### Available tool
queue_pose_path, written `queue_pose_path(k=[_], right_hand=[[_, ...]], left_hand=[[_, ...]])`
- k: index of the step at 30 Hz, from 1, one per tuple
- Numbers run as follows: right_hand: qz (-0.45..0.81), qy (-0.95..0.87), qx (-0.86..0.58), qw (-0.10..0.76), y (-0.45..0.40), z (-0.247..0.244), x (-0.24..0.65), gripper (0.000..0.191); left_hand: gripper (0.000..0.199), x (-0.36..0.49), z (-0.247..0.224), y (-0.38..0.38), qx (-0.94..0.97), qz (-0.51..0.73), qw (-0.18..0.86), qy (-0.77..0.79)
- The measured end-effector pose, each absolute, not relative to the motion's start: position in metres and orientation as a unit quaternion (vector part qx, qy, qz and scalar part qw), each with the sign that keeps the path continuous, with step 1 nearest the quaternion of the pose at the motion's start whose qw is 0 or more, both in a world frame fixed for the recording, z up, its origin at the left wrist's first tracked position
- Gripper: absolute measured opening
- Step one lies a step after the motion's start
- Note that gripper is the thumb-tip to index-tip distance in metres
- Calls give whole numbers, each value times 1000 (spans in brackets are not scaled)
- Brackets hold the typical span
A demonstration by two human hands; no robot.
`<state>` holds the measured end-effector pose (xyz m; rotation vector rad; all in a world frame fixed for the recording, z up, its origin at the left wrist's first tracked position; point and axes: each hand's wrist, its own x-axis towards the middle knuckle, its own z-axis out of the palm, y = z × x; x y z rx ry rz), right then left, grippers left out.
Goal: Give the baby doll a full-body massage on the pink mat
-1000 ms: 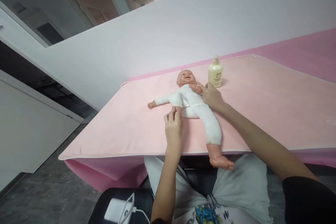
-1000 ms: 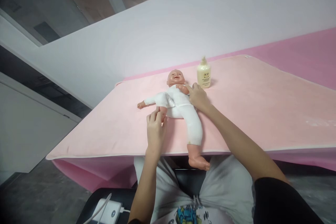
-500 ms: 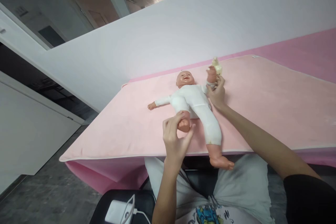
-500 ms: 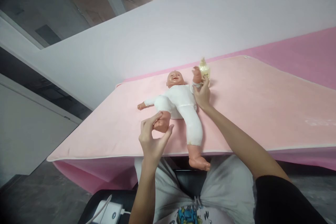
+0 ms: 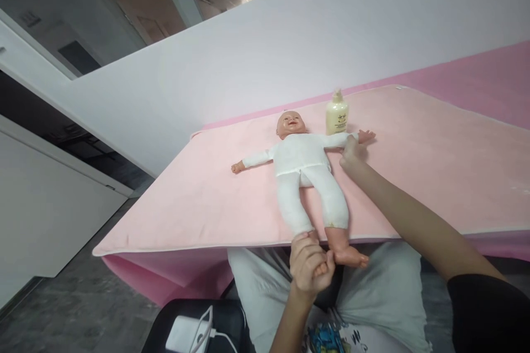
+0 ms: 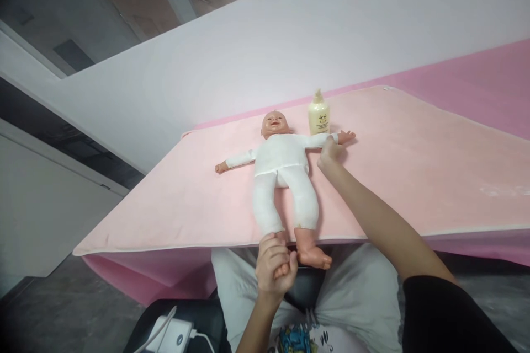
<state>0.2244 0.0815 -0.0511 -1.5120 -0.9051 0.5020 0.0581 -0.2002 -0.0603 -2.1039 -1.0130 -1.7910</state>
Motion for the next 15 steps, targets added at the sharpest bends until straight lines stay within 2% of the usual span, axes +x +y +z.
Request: queue_pose_path(k=[3, 6, 9, 12, 15], right_hand=[[327, -236, -665, 629, 77, -43, 220, 63], [277, -254, -628, 681, 70, -33, 213, 63], [220, -342, -590, 697, 64, -25, 207, 59], [142, -514, -548, 644, 54, -18, 202, 52], [49, -700, -510, 497, 42, -12, 198, 46]], left_hand=[[17, 61, -63, -199, -651, -666, 76, -355], [14, 55, -53, -189, -578, -724, 48, -374], [19, 41, -31, -170, -587, -721, 31, -367], [24, 23, -6, -145, -636, -696, 1, -333], [29, 9, 11, -119, -641, -680, -47, -353]])
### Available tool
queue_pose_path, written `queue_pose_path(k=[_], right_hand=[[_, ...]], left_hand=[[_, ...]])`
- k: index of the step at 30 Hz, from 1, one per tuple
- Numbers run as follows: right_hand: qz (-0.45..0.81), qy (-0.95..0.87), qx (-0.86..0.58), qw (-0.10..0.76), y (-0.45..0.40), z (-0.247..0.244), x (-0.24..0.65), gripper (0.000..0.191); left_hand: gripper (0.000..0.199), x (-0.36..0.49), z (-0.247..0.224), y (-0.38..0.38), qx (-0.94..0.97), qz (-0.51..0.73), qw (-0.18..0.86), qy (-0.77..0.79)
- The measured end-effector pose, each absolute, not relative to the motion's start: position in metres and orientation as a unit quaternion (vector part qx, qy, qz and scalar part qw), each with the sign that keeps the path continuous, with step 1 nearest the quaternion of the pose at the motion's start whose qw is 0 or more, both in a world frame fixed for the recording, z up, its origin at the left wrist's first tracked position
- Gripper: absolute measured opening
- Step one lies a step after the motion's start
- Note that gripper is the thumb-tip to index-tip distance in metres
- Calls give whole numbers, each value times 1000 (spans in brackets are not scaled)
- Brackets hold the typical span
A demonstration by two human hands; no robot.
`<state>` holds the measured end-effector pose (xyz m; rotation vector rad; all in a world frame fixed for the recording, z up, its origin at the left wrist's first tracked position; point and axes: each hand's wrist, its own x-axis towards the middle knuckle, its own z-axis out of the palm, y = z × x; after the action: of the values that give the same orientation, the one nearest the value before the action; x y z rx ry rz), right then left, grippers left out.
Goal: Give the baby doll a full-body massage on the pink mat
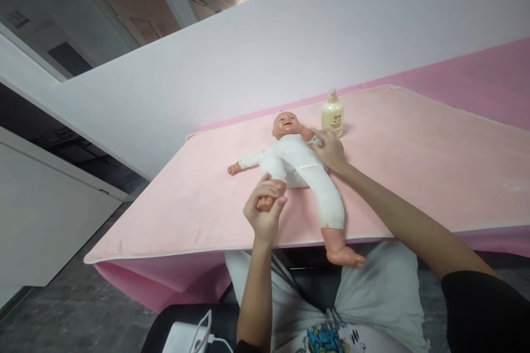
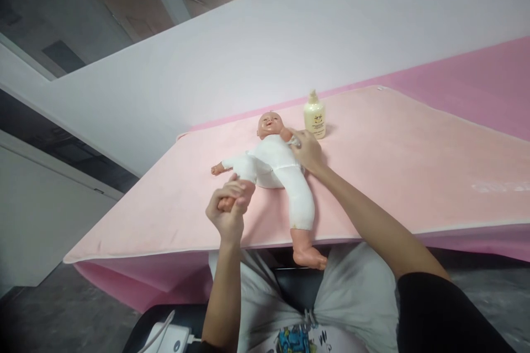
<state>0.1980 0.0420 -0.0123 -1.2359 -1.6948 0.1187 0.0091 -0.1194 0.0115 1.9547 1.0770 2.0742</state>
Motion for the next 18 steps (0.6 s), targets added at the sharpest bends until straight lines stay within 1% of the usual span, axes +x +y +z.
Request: queue_pose_path(k=[2, 4, 6, 9, 14, 18], right_hand=[[5, -765, -500, 405, 36, -10, 197, 47], [-19, -782, -504, 367, 33, -9, 197, 47], [-27, -780, -508, 364, 34, -9, 199, 47], [-34, -781, -503, 370, 36, -12, 200, 48], [-23, -777, -504, 377, 38, -14, 201, 49], [30, -751, -503, 426, 41, -16, 200, 48]], left_hand=[[32, 3, 15, -104, 645, 648, 76, 397], [34, 0, 14, -93, 664, 605, 105, 426], [33, -1, 11, -87, 678, 576, 139, 435], [31, 0, 7, -87, 675, 571, 179, 432], [31, 1, 6, -92, 669, 564, 199, 442], [34, 0, 3, -100, 668, 566, 207, 436]])
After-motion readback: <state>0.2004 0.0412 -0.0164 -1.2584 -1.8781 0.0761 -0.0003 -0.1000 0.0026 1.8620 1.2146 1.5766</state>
